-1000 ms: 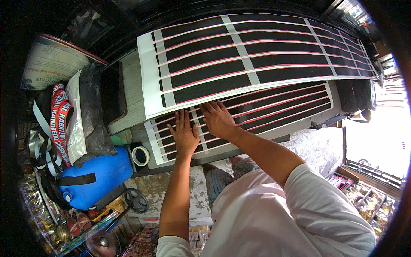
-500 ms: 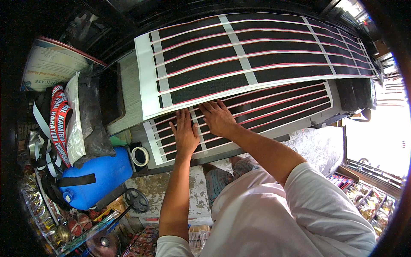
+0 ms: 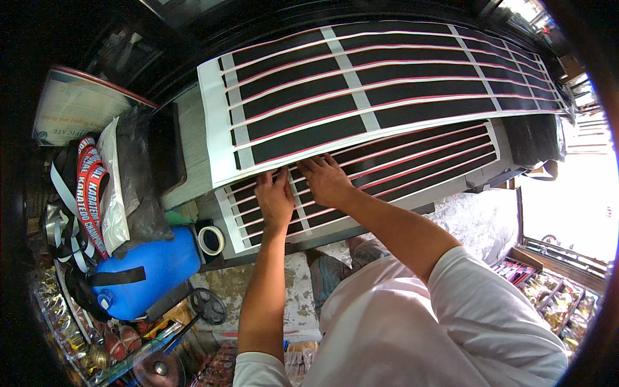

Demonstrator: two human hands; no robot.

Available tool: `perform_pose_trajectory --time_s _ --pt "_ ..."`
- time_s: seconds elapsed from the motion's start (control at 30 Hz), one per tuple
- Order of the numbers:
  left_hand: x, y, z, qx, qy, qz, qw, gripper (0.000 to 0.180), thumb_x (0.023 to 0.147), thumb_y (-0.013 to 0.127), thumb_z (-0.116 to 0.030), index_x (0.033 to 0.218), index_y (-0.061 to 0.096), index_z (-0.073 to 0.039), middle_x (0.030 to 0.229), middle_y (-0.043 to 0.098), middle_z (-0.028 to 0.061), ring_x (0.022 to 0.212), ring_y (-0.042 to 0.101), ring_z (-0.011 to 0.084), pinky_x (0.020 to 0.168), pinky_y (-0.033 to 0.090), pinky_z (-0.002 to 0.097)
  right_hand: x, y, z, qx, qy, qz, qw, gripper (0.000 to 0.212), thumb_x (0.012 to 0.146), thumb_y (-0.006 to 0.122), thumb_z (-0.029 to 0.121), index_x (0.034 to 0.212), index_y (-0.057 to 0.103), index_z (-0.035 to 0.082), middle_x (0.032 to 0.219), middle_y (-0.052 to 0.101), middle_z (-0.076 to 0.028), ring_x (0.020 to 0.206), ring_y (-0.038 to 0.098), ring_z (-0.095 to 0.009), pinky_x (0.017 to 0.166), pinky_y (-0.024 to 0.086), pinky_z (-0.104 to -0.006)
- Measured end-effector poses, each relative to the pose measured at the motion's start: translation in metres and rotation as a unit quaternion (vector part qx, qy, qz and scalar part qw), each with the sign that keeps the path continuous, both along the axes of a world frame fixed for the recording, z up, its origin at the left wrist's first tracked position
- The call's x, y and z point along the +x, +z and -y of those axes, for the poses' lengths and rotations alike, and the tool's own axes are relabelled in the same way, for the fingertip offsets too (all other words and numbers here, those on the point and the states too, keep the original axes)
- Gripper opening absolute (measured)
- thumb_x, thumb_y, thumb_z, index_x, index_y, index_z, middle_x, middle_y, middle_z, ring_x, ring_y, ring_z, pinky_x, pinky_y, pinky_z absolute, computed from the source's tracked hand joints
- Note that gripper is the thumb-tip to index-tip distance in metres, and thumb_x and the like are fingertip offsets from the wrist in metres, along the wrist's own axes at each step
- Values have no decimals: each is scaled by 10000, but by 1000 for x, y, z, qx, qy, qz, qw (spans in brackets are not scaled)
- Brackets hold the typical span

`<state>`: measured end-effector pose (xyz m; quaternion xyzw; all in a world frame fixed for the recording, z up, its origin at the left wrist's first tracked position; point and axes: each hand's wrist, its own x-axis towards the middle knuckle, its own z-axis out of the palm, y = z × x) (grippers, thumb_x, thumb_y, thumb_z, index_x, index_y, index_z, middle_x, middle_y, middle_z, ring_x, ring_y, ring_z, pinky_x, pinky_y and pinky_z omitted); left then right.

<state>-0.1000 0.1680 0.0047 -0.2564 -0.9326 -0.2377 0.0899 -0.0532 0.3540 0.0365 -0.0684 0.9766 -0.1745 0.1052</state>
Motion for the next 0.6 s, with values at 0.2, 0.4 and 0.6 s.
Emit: perform_pose_trajectory --time_s 0.2,0.4,0.6 --pt "-23 -23 5 -15 13 10 1000 290 927 772 -170 1208 795 -99 1273 720 201 1196 676 436 1053 477 606 -10 11 0 -6 7 77 997 821 854 705 160 1629 470 24 1643 488 -189 1565 427 -364 1340 260 -520" --pt "-39 -39 5 -2 8 -32 999 235 1002 778 -328 1144 851 -157 1185 781 110 1165 697 386 1078 467 567 -7 9 -2 -5 -2 60 998 825 861 686 136 1645 454 30 1659 479 -189 1570 426 -361 1339 268 -532" --pt "-50 -38 26 -4 10 -31 999 292 992 800 -419 1160 862 -188 1186 798 87 1185 682 370 1099 416 606 -9 10 -3 -17 3 62 998 806 874 671 110 1648 457 45 1658 492 -166 1564 438 -341 1344 266 -529"
